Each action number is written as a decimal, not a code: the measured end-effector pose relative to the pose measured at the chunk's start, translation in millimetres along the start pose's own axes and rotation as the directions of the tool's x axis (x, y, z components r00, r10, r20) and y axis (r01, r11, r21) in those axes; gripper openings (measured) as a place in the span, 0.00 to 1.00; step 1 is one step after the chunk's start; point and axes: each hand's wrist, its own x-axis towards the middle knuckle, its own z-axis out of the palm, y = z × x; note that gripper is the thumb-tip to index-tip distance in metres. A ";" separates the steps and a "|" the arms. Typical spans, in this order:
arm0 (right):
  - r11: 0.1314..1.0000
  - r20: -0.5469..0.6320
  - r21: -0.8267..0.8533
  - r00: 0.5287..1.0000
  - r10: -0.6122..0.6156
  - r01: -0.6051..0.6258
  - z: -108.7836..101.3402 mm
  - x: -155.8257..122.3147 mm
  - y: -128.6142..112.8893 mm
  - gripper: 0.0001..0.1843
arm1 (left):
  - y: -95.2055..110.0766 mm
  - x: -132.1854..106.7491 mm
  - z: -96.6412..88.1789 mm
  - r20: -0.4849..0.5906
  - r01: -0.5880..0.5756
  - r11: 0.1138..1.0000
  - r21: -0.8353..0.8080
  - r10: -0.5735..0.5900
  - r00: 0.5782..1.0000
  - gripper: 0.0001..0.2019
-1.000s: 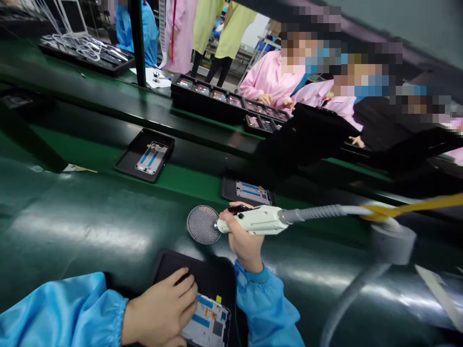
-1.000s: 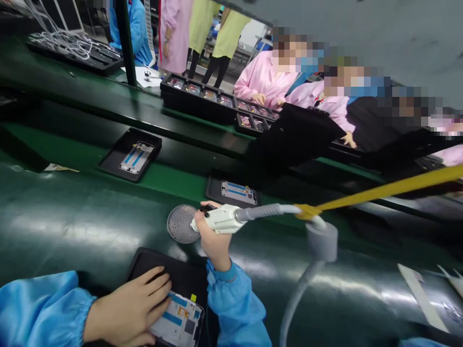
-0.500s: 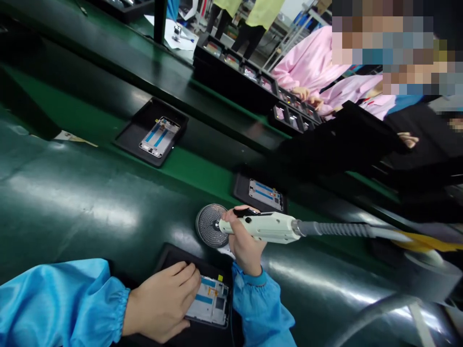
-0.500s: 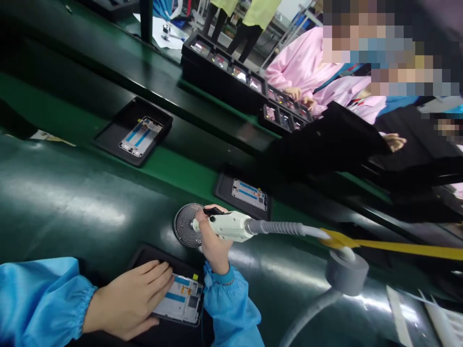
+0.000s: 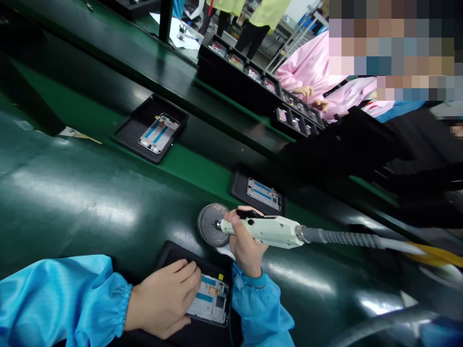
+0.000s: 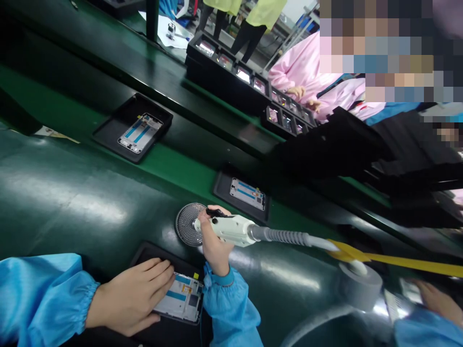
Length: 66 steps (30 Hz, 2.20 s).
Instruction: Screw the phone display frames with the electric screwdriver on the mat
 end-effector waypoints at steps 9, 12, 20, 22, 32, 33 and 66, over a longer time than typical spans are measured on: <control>0.963 -0.186 0.257 0.982 -0.034 0.082 -46.4 -15.0 -88.9 0.10 | -0.9 -0.3 2.7 -0.024 0.002 1.000 -0.031 -0.003 1.000 0.31; 0.964 -0.260 0.251 0.965 -0.022 0.089 -54.8 -21.9 -105.8 0.10 | -1.0 -0.1 2.8 -0.036 0.002 1.000 -0.024 -0.003 0.999 0.31; 0.974 -0.227 0.216 0.974 -0.023 0.073 -55.3 -36.6 -91.2 0.10 | -3.1 1.0 3.3 -0.024 -0.007 0.999 -0.034 0.007 1.000 0.31; 0.988 -0.149 0.148 0.988 -0.025 0.048 -51.8 -47.2 -78.2 0.10 | -3.6 1.4 3.6 -0.033 -0.007 0.999 -0.040 0.006 0.999 0.31; 0.997 0.078 0.052 0.995 0.060 -0.064 -35.5 -86.0 -38.6 0.09 | -3.0 1.1 3.3 -0.027 -0.014 1.000 0.002 0.014 1.000 0.31; 0.996 0.080 0.052 0.995 0.064 -0.069 -35.0 -86.6 -37.9 0.09 | -2.9 1.2 3.5 -0.026 -0.015 1.000 0.002 0.015 1.000 0.31; 1.000 0.217 0.027 0.976 0.001 -0.007 -33.6 -97.9 -26.5 0.11 | -1.3 3.3 1.4 -0.032 -0.013 1.000 -0.007 0.013 0.999 0.31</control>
